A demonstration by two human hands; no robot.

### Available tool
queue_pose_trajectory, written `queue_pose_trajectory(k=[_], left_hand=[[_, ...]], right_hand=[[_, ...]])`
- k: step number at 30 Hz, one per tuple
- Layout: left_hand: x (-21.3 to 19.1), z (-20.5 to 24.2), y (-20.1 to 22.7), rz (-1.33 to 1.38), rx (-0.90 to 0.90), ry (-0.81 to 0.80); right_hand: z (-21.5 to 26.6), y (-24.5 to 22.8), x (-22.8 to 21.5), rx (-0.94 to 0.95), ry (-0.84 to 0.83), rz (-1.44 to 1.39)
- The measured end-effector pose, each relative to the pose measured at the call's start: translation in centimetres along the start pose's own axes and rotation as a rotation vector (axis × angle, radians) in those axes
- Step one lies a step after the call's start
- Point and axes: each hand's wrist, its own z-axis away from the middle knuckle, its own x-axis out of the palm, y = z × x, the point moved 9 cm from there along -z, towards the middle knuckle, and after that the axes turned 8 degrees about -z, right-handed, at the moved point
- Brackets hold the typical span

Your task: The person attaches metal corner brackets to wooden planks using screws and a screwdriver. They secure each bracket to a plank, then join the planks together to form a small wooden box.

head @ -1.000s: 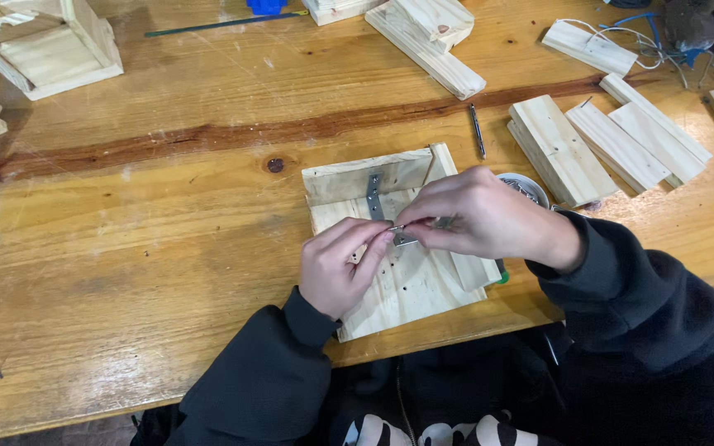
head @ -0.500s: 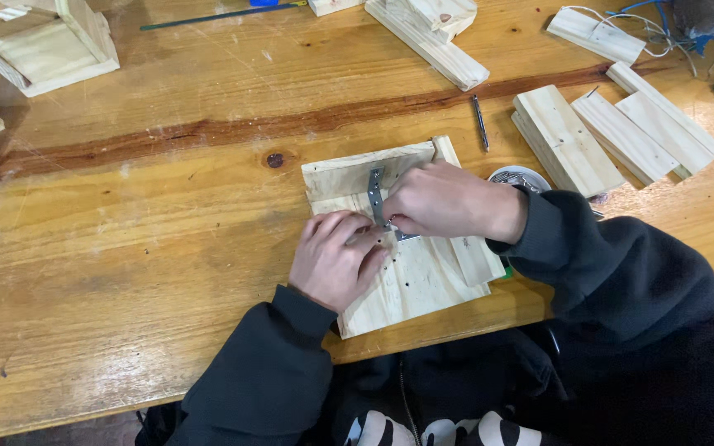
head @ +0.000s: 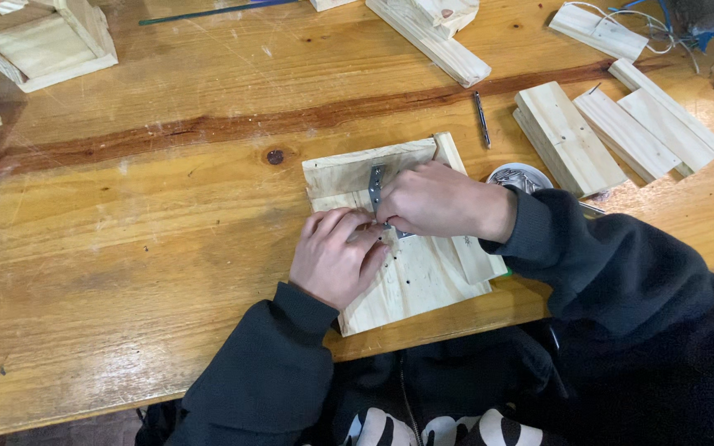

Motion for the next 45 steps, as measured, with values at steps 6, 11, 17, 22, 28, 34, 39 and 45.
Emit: queue_pose_trajectory(k=[6,11,17,22,28,34,39,45], left_hand=[[0.1,0.0,0.0,-0.009,-0.004,-0.011],[0.1,0.0,-0.1,0.021,-0.024,-0.033],[0.4,0.2,-0.2,0.016,0.036,-0.014],[0.9,0.2,-0.4,0.009,0.025,-0.032],[-0.1,0.0,-0.5,-0.021,-0.019,-0.011],[-1.3,-0.3,-0.4,0.010,-0.024,0.019],[-1.5,-0.3,-0.2,0.011,-0.031,-0.023],[-1.4,-0.6,-0.2,0.025,-0.046,-0.073]], right_hand=[[-0.2,1.1,1.3,0.022,0.026,0.032],[1.0,-1.3,-2.1,-0.040,0.163,0.098],[10.6,-2.1,-9.8,0.001,0.634,-0.125],[17.9,-0.3,-5.9,0.313,0.702,-0.082],[19.2,1.7,1.7,0.629,0.468,-0.261],[19.1,3.0,3.4,0.807,0.441,-0.265],[20.9,3.7,1.7,0.763,0.650,-0.210],[24.6,1.0,-6.1,0.428,1.166,-0.159]])
